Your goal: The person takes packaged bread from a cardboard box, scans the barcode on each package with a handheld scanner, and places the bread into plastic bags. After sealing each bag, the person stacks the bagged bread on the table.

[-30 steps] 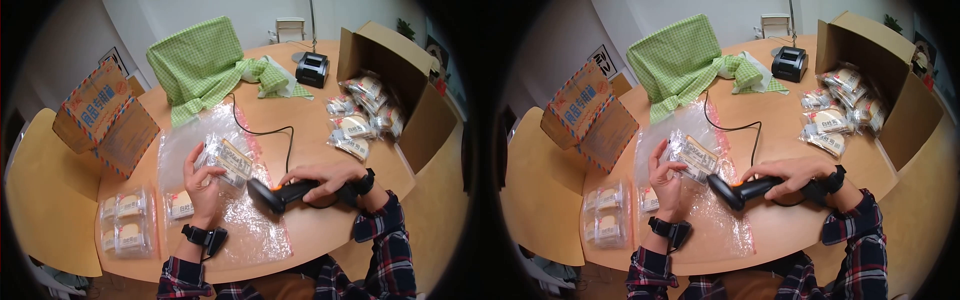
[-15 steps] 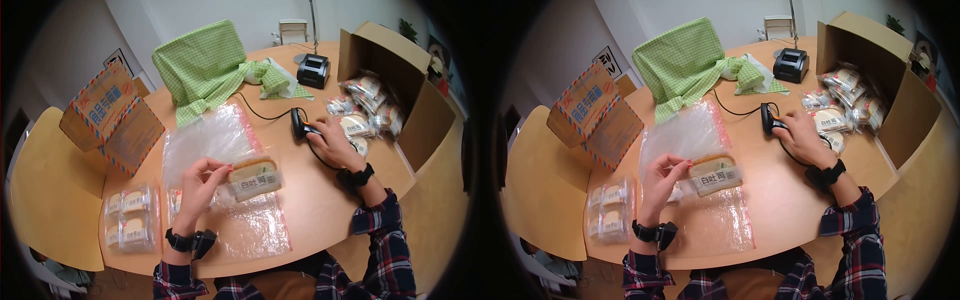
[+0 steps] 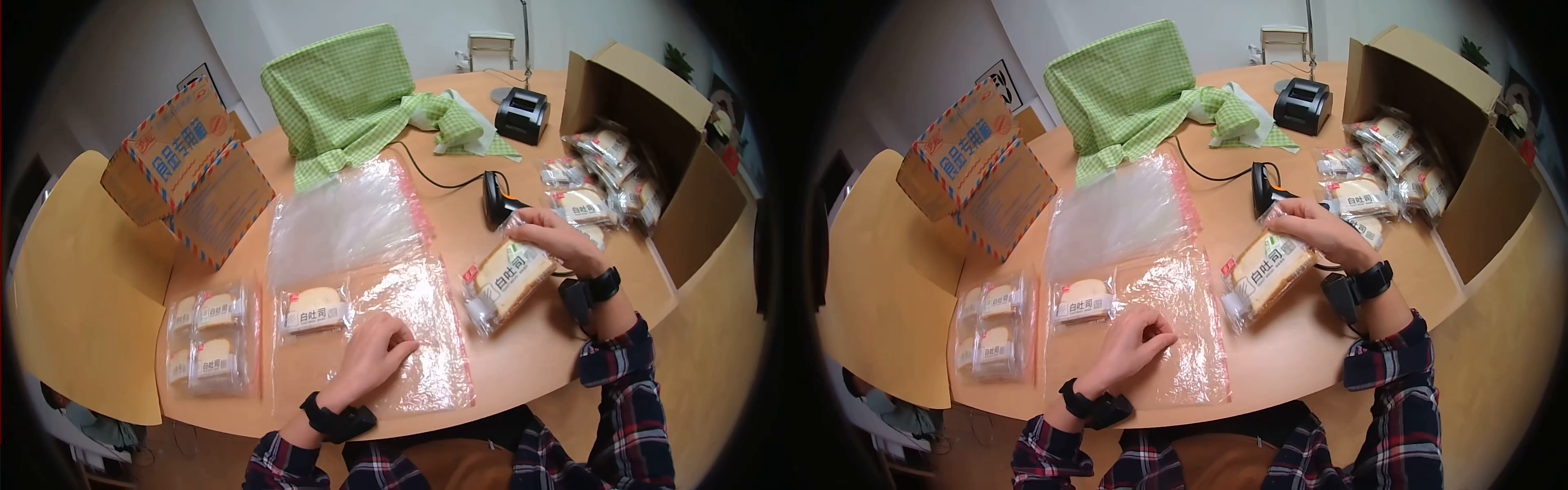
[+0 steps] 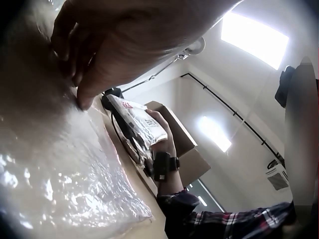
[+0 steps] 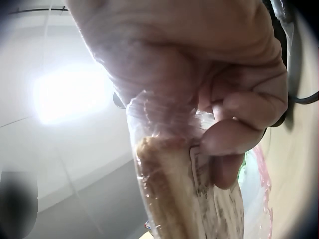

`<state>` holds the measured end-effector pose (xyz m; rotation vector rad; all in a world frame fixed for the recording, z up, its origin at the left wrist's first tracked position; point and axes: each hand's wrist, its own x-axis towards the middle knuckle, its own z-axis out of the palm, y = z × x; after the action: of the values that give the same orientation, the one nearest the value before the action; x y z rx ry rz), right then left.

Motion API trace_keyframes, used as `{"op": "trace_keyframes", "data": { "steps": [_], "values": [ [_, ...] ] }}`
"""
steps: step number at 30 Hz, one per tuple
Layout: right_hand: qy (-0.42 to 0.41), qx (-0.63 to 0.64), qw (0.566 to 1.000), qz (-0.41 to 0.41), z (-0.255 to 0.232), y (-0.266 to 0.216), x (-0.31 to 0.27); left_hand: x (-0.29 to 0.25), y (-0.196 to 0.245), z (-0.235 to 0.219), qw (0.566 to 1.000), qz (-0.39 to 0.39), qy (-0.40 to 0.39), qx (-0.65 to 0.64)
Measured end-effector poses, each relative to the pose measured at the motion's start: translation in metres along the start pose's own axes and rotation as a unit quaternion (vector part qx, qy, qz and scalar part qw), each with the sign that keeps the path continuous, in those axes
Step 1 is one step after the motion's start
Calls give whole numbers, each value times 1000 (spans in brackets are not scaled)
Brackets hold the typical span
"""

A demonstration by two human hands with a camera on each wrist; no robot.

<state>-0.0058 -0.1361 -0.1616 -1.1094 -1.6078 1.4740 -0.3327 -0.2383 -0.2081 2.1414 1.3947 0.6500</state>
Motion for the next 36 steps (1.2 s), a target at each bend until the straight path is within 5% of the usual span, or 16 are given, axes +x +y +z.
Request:
{"op": "trace_keyframes", "data": {
  "steps": [2, 6, 8, 10, 13, 18, 22, 27, 30, 33, 36],
  "values": [
    [-41, 26, 999, 16, 4, -1, -3, 2, 1, -4, 986, -69, 12, -154],
    [-51, 31, 998, 22, 12, 3, 0, -5, 10, -14, 976, -76, 47, -197],
    [-44, 28, 998, 28, 13, 5, 0, -10, 6, -3, 995, 96, 40, -8],
    [-38, 22, 999, 31, 12, 6, 3, -10, 0, -2, 995, 94, 36, 6],
    [-38, 34, 997, 56, 17, 4, -1, -8, -2, -4, 988, -23, 17, -151],
    [-63, 31, 996, 58, 40, 15, 2, -5, 5, -19, 960, -62, 71, -265],
    [-199, -35, 970, 132, 93, -1, 2, -5, 7, -16, 960, -3, 115, -253],
    [-400, 76, 903, 137, 161, 4, 13, -6, 12, -18, 958, 8, 126, -256],
    [-385, 75, 919, 29, 196, 8, 20, -7, 14, -18, 950, 24, 136, -279],
    [-387, 74, 918, 37, 204, 15, 25, -9, 22, -25, 964, 14, 157, -214],
    [-417, 133, 897, 55, 171, 11, 26, -8, 13, -21, 937, -34, 122, -325]
  ]
}}
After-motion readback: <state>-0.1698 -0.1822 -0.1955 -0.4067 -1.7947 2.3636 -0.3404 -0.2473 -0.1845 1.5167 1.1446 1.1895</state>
